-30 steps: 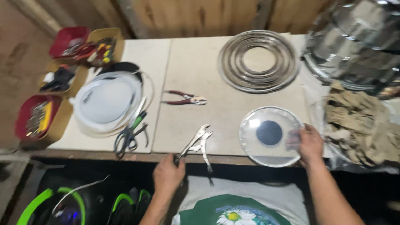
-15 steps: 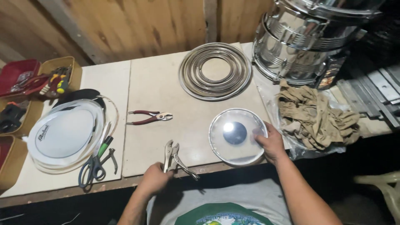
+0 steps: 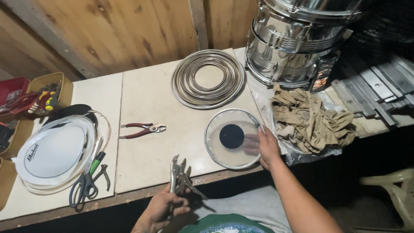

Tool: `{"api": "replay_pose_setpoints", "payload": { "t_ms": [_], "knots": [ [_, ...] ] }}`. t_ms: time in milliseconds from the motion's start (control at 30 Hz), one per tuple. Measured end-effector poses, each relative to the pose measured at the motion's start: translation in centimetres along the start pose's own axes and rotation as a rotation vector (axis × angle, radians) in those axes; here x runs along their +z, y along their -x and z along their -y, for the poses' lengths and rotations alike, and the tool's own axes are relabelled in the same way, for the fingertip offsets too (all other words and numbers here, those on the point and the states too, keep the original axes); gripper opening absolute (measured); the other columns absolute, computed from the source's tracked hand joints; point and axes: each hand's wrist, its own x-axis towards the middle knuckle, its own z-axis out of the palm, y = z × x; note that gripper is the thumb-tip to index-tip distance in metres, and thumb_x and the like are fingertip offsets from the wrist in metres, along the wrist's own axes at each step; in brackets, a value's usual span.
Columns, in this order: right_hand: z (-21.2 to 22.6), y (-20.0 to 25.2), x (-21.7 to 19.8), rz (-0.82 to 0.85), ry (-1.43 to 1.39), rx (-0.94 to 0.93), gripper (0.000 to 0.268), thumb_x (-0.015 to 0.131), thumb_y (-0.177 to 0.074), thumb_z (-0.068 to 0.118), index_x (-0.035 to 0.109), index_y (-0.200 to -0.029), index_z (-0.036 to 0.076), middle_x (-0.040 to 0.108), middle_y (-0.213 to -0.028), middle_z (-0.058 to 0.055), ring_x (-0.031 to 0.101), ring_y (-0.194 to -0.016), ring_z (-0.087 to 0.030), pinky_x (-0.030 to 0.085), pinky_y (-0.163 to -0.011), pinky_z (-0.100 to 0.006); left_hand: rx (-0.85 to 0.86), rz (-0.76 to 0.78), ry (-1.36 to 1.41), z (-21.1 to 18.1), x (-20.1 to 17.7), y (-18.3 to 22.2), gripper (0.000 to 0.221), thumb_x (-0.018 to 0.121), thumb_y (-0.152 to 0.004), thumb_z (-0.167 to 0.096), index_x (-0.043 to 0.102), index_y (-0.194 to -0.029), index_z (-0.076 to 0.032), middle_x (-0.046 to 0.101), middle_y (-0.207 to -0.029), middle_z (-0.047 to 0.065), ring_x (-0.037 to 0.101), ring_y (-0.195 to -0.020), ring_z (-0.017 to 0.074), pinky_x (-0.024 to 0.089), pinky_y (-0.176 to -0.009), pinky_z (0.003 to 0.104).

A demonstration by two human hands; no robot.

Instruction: Repairing a drum head using pliers and a tensioning tool on a workbench

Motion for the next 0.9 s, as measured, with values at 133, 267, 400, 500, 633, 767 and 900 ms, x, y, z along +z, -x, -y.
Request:
{"api": "replay_pose_setpoints", "payload": {
  "t_ms": [133,267,400,500,633,767,900],
  "knots": [
    [0.0,-0.4,0.2,-0.08,0.015,0.01,0.05,0.057,-0.101,0.035,0.05,-0.145,0.012,0.071,-0.103,-0.025,0.072,-0.076,-0.035,0.061,-0.053,-0.045,0.059,0.023,0.173,-0.5,2.5,2.8,0.084,0.031,-0.074,0.024,0.045,-0.153,0.0,0.053,-0.15,0.027,0.052,-0.123,0.0427,0.042,-0.106,0.062],
    [-0.1,-0.8,0.0,-0.1,0.02,-0.061,0.04,0.058,-0.103,0.031,0.058,-0.135,0.007,0.071,-0.096,-0.021,0.071,-0.069,-0.032,0.062,-0.053,-0.043,0.159,0.426,0.144,-0.7,1.1,2.9,0.089,0.045,-0.067,0.014,0.038,-0.154,-0.002,0.053,-0.152,0.029,0.056,-0.135,0.0442,0.057,-0.094,0.056],
    [3.6,1.8,1.2,-0.046,-0.093,-0.196,0.037,0.057,-0.104,0.033,0.055,-0.126,0.004,0.072,-0.095,-0.02,0.072,-0.067,-0.028,0.062,-0.053,-0.039,0.263,0.862,0.119,-0.1,1.4,3.8,0.079,0.068,-0.08,-0.009,0.034,-0.148,0.011,0.05,-0.145,0.034,0.05,-0.135,0.0459,0.049,-0.11,0.058],
    [6.1,4.0,2.0,-0.007,-0.115,-0.301,0.032,0.057,-0.106,0.03,0.058,-0.123,0.004,0.072,-0.092,-0.022,0.072,-0.062,-0.027,0.063,-0.051,-0.039,0.405,0.784,-0.079,2.5,0.1,0.6,0.082,0.078,-0.076,-0.013,0.039,-0.146,0.005,0.055,-0.14,0.023,0.056,-0.132,0.0413,0.05,-0.109,0.055],
    [8.0,6.5,2.9,0.025,-0.089,-0.406,0.033,0.06,-0.103,0.032,0.057,-0.119,0.004,0.072,-0.089,-0.026,0.071,-0.059,-0.031,0.062,-0.049,-0.04,0.788,0.329,-1.001,1.6,2.5,3.2,0.098,0.068,-0.066,-0.034,0.038,-0.157,-0.011,0.058,-0.137,0.009,0.056,-0.13,0.0229,0.04,-0.113,0.041],
    [8.8,8.7,3.8,0.036,-0.005,-0.453,0.032,0.058,-0.103,0.031,0.06,-0.118,0.003,0.072,-0.088,-0.026,0.072,-0.06,-0.034,0.063,-0.048,-0.042,0.801,0.31,-1.134,1.3,3.4,3.9,0.1,0.06,-0.062,-0.017,0.033,-0.159,-0.013,0.047,-0.155,0.016,0.047,-0.143,0.0315,0.03,-0.12,0.047],
    [8.5,9.4,4.4,0.064,-0.003,-0.464,0.03,0.058,-0.103,0.03,0.058,-0.118,0.004,0.072,-0.087,-0.026,0.072,-0.06,-0.035,0.063,-0.048,-0.043,0.843,0.303,-1.135,1.0,3.1,3.5,0.095,0.068,-0.068,-0.02,0.037,-0.158,-0.014,0.052,-0.151,0.014,0.051,-0.14,0.0286,0.034,-0.117,0.039]
  ]
}}
